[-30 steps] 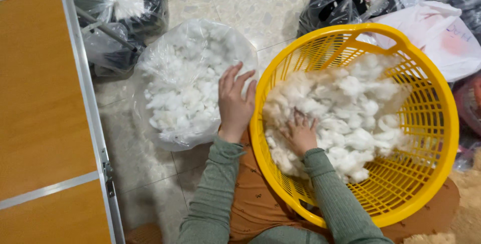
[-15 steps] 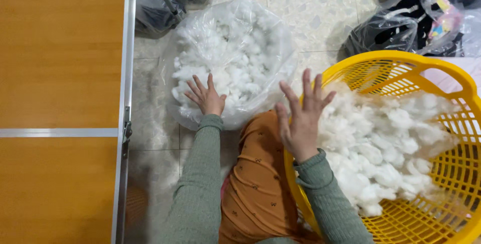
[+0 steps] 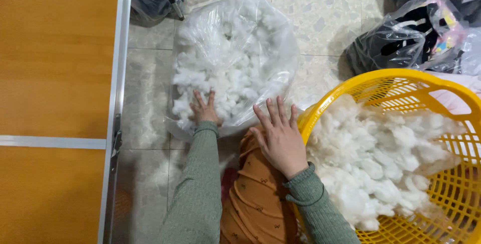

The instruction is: The person sits on the floor and stuffs a brown plush toy with white cotton-like filling. They repeatedly pack the filling into the toy's opening, adjust the toy's shape, and transfer additional filling from a nearby bag into a yellow basket.

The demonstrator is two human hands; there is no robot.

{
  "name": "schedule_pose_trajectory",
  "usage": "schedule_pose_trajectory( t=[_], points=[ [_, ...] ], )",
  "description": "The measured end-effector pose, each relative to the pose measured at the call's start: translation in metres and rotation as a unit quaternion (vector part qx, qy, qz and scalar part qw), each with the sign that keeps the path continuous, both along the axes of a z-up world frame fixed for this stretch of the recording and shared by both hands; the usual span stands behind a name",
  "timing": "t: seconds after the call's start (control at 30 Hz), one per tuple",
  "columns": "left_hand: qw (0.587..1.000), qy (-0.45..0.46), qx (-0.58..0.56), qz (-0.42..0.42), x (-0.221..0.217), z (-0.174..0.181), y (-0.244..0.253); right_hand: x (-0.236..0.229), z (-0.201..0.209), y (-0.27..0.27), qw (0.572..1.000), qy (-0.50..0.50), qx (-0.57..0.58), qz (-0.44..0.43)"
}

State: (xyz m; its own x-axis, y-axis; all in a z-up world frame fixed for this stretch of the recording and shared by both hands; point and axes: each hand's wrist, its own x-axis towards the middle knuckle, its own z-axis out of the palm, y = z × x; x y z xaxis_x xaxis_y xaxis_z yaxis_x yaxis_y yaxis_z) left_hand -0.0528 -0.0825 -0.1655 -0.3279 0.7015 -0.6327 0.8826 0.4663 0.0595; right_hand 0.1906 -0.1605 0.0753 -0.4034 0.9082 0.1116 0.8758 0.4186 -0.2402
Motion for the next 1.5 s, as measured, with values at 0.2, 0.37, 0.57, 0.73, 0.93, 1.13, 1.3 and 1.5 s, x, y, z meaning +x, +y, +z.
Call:
schedule_pose_trajectory(
  t=[0.2,0.37,0.57,0.73,0.93,1.13,1.3,1.5],
  points=[
    [0.965,-0.042,0.256,0.021,-0.009,-0.078,-0.01,-0.001,0.0,-0.005,0.999,0.022,0.02,-0.016],
    [0.938,-0.115,0.325,0.041,-0.017,-0.055,0.002,0.0,0.002,-0.008,0.995,0.049,0.064,-0.065],
    [0.88,-0.17,0.441,0.046,-0.006,0.025,0.004,0.01,0.008,-0.022,0.979,0.104,0.104,-0.138],
    [0.858,-0.185,0.475,0.06,0.0,0.089,-0.004,0.022,0.002,-0.037,0.972,0.123,0.11,-0.167],
    [0.809,-0.13,0.572,-0.038,0.014,0.162,-0.014,0.056,-0.006,-0.049,0.956,0.157,0.119,-0.218],
    [0.763,-0.314,0.565,0.009,0.085,0.228,-0.019,0.087,-0.006,-0.061,0.91,0.216,0.219,-0.279],
    [0.633,-0.598,0.489,-0.049,0.185,0.261,-0.037,0.098,-0.011,-0.063,0.858,0.278,0.299,-0.312],
    [0.701,-0.599,0.326,-0.209,0.3,0.267,-0.031,0.099,-0.019,-0.066,0.821,0.323,0.367,-0.296]
  ],
)
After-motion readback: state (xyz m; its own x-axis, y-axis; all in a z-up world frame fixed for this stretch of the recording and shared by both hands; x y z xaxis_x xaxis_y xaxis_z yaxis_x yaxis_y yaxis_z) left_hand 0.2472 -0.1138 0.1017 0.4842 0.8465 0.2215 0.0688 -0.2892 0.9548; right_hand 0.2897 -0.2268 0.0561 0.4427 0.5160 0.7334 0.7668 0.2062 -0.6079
